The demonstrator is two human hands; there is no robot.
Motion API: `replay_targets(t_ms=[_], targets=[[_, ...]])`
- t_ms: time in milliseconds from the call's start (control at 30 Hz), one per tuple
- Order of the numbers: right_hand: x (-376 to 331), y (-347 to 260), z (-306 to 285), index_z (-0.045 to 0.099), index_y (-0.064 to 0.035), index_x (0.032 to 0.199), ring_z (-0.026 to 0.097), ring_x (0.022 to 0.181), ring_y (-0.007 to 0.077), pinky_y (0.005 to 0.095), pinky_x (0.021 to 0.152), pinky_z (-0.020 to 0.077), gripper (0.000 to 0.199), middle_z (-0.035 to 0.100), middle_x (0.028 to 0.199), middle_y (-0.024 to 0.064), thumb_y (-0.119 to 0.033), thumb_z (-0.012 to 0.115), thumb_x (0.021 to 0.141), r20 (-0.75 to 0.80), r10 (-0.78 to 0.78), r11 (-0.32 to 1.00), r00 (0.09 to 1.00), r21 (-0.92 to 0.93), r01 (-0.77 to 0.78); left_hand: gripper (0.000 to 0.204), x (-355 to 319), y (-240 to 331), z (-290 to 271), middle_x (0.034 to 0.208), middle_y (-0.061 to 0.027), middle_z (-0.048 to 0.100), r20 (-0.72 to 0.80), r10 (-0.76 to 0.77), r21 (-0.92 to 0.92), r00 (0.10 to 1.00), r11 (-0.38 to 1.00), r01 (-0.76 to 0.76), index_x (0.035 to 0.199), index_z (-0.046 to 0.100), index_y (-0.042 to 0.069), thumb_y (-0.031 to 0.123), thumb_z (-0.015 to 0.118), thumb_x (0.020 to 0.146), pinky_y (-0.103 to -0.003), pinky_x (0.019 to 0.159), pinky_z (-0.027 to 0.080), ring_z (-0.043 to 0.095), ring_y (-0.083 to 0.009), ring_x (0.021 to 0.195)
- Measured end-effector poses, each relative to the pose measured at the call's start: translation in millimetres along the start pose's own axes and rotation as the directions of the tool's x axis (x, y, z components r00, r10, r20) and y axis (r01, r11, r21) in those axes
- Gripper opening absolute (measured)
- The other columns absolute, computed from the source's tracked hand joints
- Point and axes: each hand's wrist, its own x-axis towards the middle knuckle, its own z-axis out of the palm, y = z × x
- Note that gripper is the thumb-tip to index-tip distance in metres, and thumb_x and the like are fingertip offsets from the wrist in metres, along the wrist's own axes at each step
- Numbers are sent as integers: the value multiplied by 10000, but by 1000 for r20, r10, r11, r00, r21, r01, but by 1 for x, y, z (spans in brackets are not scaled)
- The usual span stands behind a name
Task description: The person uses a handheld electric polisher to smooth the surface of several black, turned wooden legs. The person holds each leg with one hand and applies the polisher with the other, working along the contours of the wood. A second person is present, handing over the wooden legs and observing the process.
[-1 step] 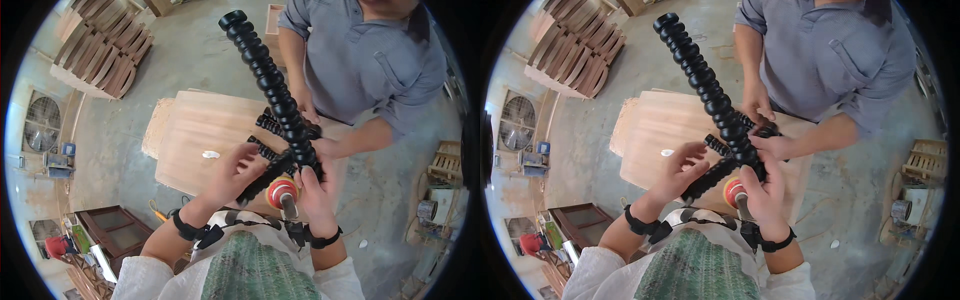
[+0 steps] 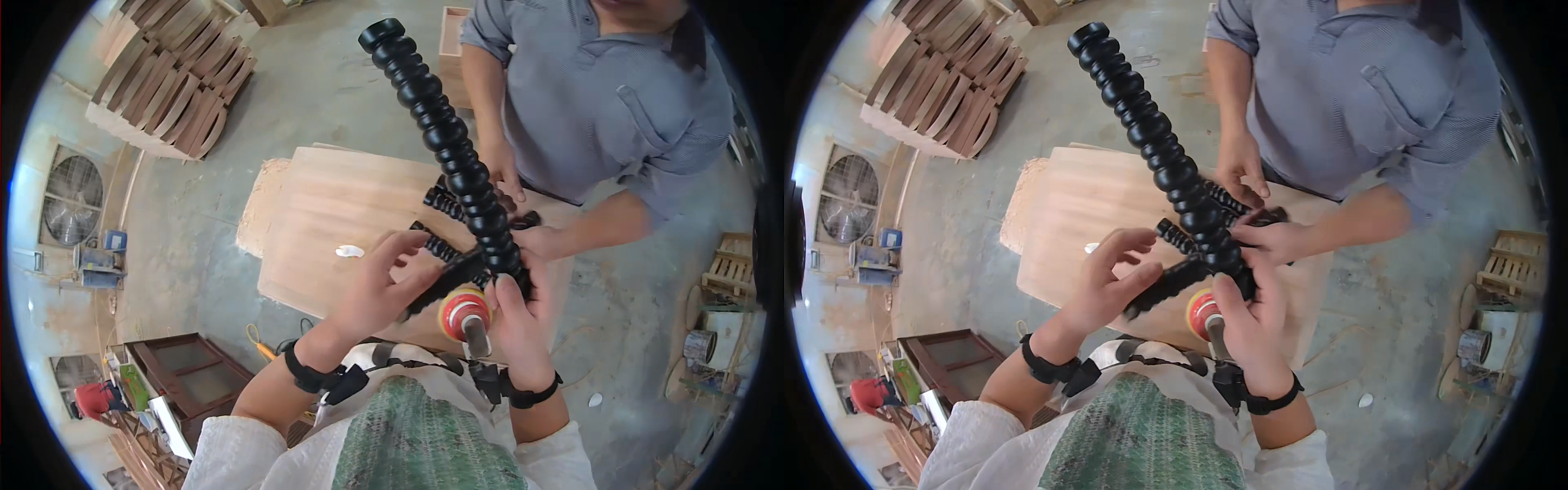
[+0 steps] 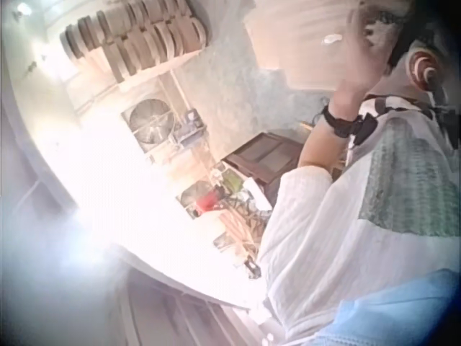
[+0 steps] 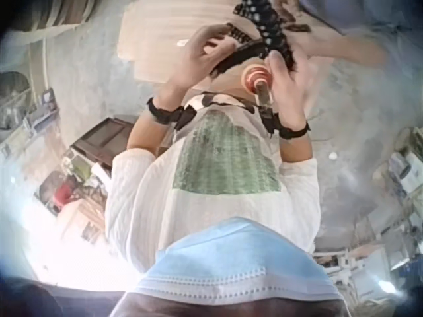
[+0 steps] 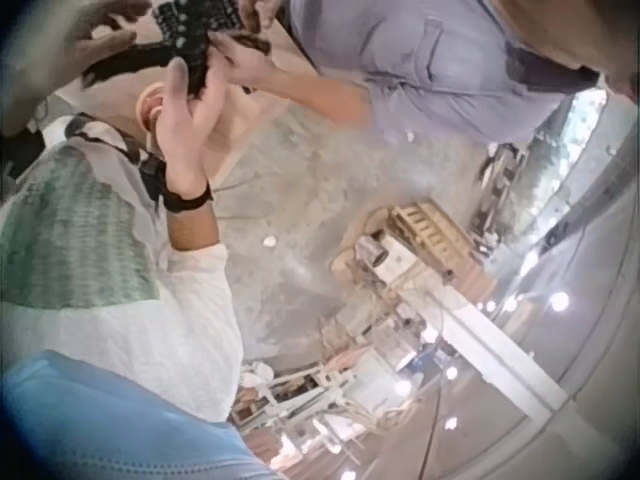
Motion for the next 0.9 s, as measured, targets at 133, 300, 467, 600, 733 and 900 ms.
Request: replay_targets(t_ms=[133,300,467,600,733,900], targets=[[-15,-14,19,554,37,1225,544,908,104,263,828,458,283,590,1026,46,-16,601,951,98,-38,991,994,-124,50,528,-8,25,-11,1162,-102,663,52,209,-47,977,977,-206,1327,582,-15,259,776,919,-356,956,479,615,-199,1115],[-25,-10,23,556,27,1178,551,911,182,306,815,456,280,572,1048,112,-4,598,903,275,-117,915,954,-344,211,273,-20,29,8,1079,-19,671,174,18,-682,985,723,107,1203,623,4,160,695,991,-275,850,508,602,-77,940],[-28,-10,29,558,29,1175,557,901,206,319,802,454,283,567,1035,119,-14,596,898,295,-140,915,945,-327,238,252,-22,31,0,1106,-30,676,217,64,-780,974,611,134,1207,617,-13,102,677,991,-294,917,525,621,-97,1010],[-30,-10,32,557,29,1165,542,895,176,311,785,450,274,565,1025,102,-33,601,901,304,-128,923,944,-311,225,266,-25,26,-3,1126,-40,681,233,79,-772,969,622,135,1222,612,-18,104,673,993,-295,927,524,625,-103,1024],[-35,-1,26,556,32,1158,537,896,154,296,785,446,264,569,1019,86,-54,602,913,284,-43,962,958,-246,116,283,-28,25,-4,1127,-40,682,253,74,-754,965,640,149,1242,605,-24,116,660,1003,-295,935,522,627,-104,1039],[-40,-2,30,559,39,1188,545,888,142,282,794,449,272,586,1010,69,-78,593,945,249,13,983,968,-183,34,311,-32,24,-7,1187,-70,693,238,59,-736,970,662,140,1282,608,-12,86,665,992,-315,976,514,643,-141,1091]])
